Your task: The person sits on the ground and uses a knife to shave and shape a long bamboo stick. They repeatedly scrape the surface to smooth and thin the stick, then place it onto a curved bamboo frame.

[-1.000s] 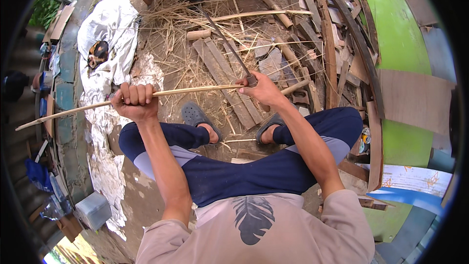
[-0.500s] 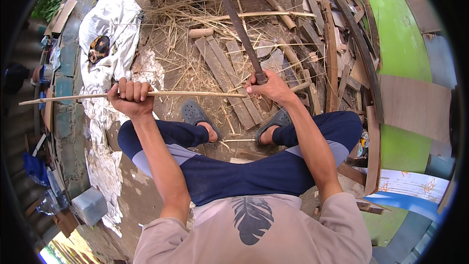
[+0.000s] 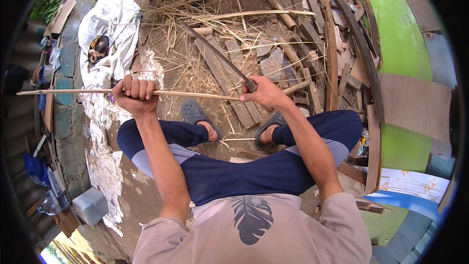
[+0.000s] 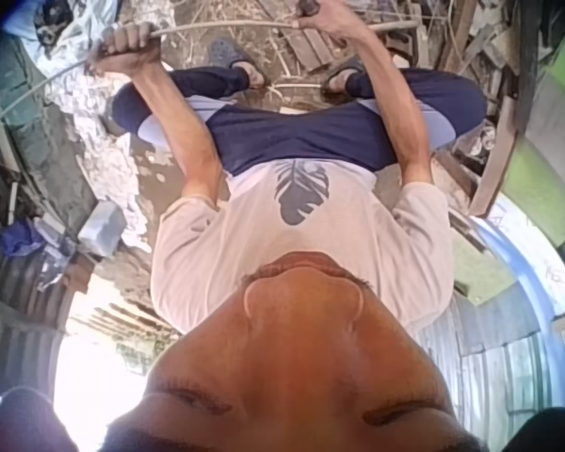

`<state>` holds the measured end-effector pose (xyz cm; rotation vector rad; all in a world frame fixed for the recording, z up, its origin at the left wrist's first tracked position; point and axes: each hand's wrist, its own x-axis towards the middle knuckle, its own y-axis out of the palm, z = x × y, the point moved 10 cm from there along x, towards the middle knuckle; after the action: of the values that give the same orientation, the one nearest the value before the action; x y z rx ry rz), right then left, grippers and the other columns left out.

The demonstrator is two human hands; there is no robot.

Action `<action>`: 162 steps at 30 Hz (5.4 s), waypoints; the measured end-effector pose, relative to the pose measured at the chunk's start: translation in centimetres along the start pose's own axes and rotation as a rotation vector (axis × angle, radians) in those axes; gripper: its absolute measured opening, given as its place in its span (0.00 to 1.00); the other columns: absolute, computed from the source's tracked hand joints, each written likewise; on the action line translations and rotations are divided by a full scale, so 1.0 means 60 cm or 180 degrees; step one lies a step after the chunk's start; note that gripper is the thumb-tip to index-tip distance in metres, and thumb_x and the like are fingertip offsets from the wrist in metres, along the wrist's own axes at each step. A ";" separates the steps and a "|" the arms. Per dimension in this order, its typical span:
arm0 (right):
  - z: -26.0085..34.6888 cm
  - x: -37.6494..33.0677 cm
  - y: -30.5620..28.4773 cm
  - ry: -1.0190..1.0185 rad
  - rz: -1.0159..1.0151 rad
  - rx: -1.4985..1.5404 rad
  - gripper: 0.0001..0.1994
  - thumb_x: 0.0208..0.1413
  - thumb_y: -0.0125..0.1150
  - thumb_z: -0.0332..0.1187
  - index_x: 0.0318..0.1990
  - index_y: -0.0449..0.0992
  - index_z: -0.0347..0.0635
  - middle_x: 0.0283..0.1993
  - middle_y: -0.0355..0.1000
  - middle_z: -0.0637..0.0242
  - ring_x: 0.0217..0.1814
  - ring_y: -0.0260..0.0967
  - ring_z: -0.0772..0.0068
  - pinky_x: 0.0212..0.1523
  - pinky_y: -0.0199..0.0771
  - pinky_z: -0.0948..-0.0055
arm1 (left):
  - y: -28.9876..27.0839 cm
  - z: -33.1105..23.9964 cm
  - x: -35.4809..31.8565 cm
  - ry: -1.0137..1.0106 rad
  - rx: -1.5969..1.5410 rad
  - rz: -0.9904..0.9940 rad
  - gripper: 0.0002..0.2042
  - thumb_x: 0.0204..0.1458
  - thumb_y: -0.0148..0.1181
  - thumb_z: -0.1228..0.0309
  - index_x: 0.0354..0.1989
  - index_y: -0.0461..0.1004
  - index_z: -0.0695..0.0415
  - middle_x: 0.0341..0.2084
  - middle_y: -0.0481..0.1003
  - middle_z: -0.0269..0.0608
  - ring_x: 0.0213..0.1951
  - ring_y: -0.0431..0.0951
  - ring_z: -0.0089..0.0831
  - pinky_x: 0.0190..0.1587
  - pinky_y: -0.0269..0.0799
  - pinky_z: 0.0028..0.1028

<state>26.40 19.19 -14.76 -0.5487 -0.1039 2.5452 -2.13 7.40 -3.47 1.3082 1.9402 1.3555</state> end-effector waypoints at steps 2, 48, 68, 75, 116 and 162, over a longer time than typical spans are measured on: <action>-0.001 0.000 -0.005 0.0010 -0.0124 0.0062 0.11 0.46 0.72 0.28 0.32 0.73 0.37 0.30 0.75 0.67 0.34 0.71 0.76 0.40 0.70 0.71 | 0.006 0.003 0.000 -0.0030 -0.0016 0.0068 0.18 0.56 0.49 0.61 0.15 0.56 0.46 0.05 0.50 0.22 0.10 0.47 0.18 0.16 0.52 0.23; 0.019 -0.010 0.014 0.0014 -0.0592 0.0797 0.11 0.49 0.71 0.26 0.32 0.70 0.39 0.31 0.76 0.67 0.38 0.74 0.78 0.41 0.73 0.75 | -0.084 0.006 -0.026 0.1042 0.1218 -0.2112 0.17 0.62 0.49 0.58 0.21 0.58 0.48 0.10 0.55 0.27 0.11 0.55 0.21 0.12 0.50 0.24; 0.054 -0.024 0.002 -0.0288 -0.0873 -0.0598 0.13 0.46 0.73 0.33 0.36 0.75 0.40 0.29 0.75 0.60 0.32 0.73 0.67 0.38 0.70 0.68 | -0.021 0.142 -0.030 0.0769 0.1684 -0.1499 0.23 0.61 0.52 0.46 0.31 0.65 0.56 0.20 0.66 0.36 0.24 0.70 0.28 0.30 0.71 0.29; 0.019 -0.036 -0.061 -0.0291 -0.1475 -0.0395 0.10 0.49 0.69 0.30 0.36 0.74 0.38 0.28 0.75 0.57 0.30 0.72 0.66 0.35 0.70 0.66 | -0.020 0.045 -0.003 0.0969 0.0381 -0.1643 0.27 0.53 0.56 0.36 0.36 0.71 0.52 0.28 0.71 0.35 0.33 0.72 0.30 0.38 0.70 0.31; 0.002 -0.019 0.021 0.0415 -0.1085 -0.1519 0.34 0.65 0.42 0.61 0.31 0.74 0.31 0.21 0.72 0.42 0.29 0.74 0.36 0.34 0.72 0.45 | 0.024 -0.041 -0.035 0.1831 0.1496 -0.1110 0.15 0.50 0.42 0.59 0.14 0.50 0.46 0.06 0.46 0.27 0.10 0.44 0.22 0.15 0.46 0.25; 0.017 -0.009 0.046 0.0410 -0.0828 -0.1641 0.36 0.63 0.42 0.63 0.34 0.78 0.30 0.26 0.74 0.38 0.34 0.75 0.36 0.40 0.75 0.47 | 0.017 -0.060 -0.041 0.2008 0.1452 -0.1384 0.15 0.49 0.41 0.63 0.14 0.48 0.46 0.07 0.46 0.28 0.10 0.44 0.22 0.16 0.44 0.24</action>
<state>25.12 16.59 -14.13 -0.8295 -0.7480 2.2143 -3.30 3.61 -1.45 0.5642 2.8793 1.2262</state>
